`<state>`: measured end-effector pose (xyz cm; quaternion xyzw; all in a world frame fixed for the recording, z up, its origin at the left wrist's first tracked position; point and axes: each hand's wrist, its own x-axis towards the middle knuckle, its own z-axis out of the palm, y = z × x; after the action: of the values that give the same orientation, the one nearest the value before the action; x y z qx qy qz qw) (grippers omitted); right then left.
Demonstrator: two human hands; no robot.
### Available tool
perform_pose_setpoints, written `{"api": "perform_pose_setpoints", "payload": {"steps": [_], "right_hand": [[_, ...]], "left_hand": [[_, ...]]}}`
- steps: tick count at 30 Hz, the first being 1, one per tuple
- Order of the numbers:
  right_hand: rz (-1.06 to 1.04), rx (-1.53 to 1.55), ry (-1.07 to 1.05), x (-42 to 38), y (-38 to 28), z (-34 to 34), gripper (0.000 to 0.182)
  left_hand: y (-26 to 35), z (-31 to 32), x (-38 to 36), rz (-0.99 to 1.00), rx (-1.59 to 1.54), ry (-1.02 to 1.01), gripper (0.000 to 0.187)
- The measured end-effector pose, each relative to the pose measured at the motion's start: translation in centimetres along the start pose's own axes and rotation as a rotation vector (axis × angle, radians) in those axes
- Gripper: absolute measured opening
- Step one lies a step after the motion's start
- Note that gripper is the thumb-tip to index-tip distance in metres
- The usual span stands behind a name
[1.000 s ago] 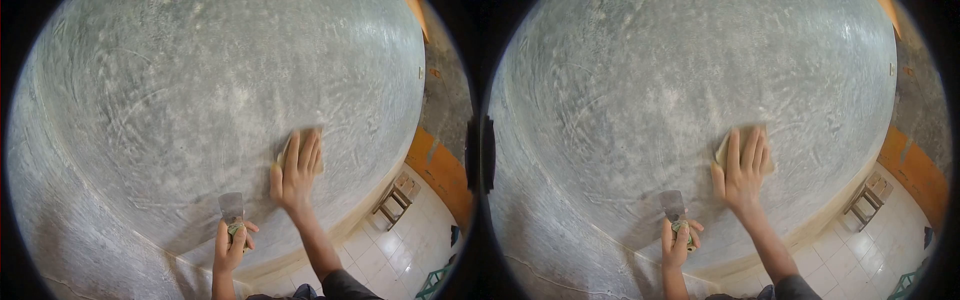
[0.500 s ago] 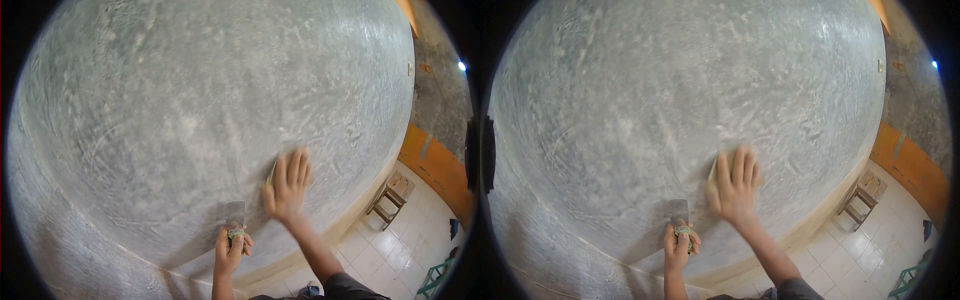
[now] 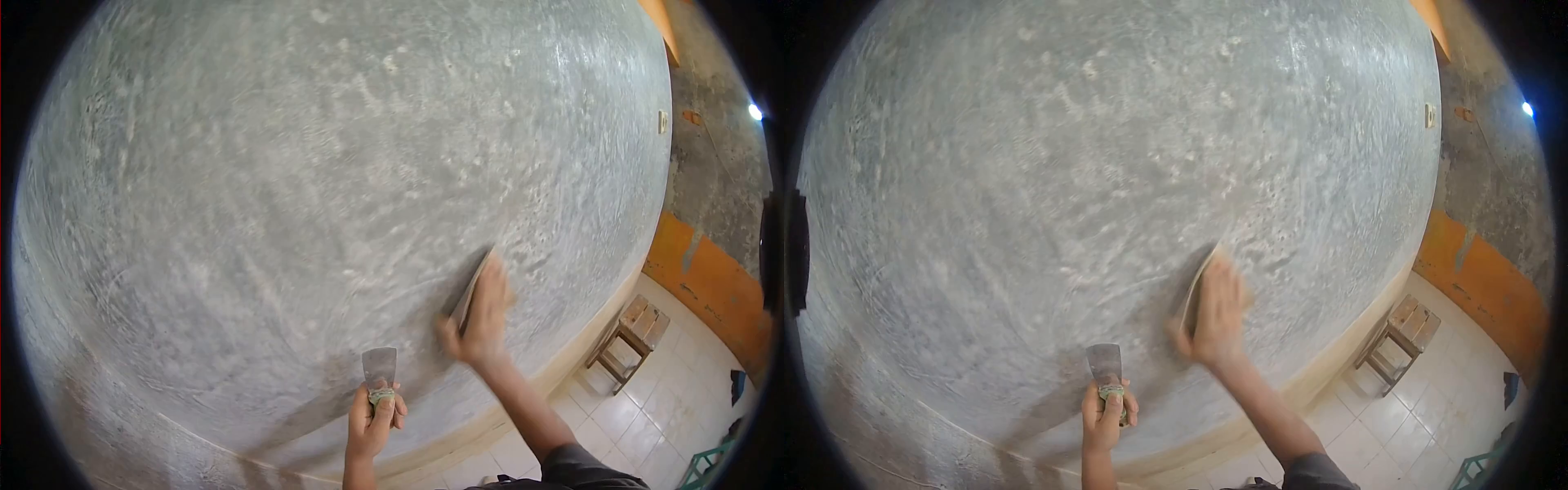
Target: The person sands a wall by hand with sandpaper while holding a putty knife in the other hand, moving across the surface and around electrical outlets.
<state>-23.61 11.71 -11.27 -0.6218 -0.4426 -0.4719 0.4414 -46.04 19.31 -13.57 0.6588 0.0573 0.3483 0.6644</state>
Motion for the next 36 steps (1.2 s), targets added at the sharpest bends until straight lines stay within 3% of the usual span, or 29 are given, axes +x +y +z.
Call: {"api": "perform_pose_setpoints", "payload": {"steps": [2, 5, 7, 10, 16, 18, 19, 21, 24, 29, 32, 36], "right_hand": [[-0.184, -0.004, -0.096, -6.1, 1.3, 1.0, 0.074], [-0.323, 0.176, 0.051, -2.8, 6.7, 0.0, 0.067], [-0.070, 0.026, 0.167, 2.9, 7.9, -2.3, 0.064], [-0.041, 0.047, 0.240, 7.1, 7.3, -4.0, 0.063], [-0.003, 0.094, 0.080, -3.1, 4.8, -1.6, 0.062], [-0.104, 0.088, 0.004, -4.8, 5.7, -1.1, 0.057], [-0.103, 0.076, 0.006, -3.2, 6.2, -1.8, 0.057], [0.019, -0.232, -0.014, 1.9, 7.5, -3.2, 0.051], [0.161, -0.171, 0.038, 5.0, 6.3, -4.1, 0.048], [0.099, -0.007, -0.075, -7.8, 2.4, -0.7, 0.047], [0.172, 0.104, 0.021, -8.3, 2.2, -0.2, 0.051], [0.321, 0.054, 0.158, 1.8, 5.8, -2.9, 0.055]], "left_hand": [[-0.8, 1.3, 0.3, -0.002, -0.006, 0.006, 0.025], [-1.8, 2.9, 0.2, -0.022, -0.008, 0.019, 0.026], [-2.2, 3.7, 0.5, -0.035, -0.001, 0.016, 0.026], [-2.6, 4.7, 0.9, -0.026, -0.042, 0.004, 0.027], [-3.5, 5.5, 1.7, 0.004, -0.012, -0.004, 0.026], [-3.6, 5.3, 2.1, -0.027, -0.024, -0.021, 0.025], [-3.5, 5.4, 2.3, -0.027, -0.028, -0.033, 0.025], [-3.2, 5.3, 2.7, -0.031, -0.006, -0.055, 0.025], [-3.3, 5.1, 2.7, -0.039, -0.086, -0.083, 0.026], [-4.4, 4.5, 2.6, -0.019, -0.107, -0.125, 0.027], [-4.9, 4.5, 3.2, -0.026, -0.100, -0.142, 0.027], [-5.2, 5.1, 3.9, -0.052, -0.064, -0.176, 0.028]]}}
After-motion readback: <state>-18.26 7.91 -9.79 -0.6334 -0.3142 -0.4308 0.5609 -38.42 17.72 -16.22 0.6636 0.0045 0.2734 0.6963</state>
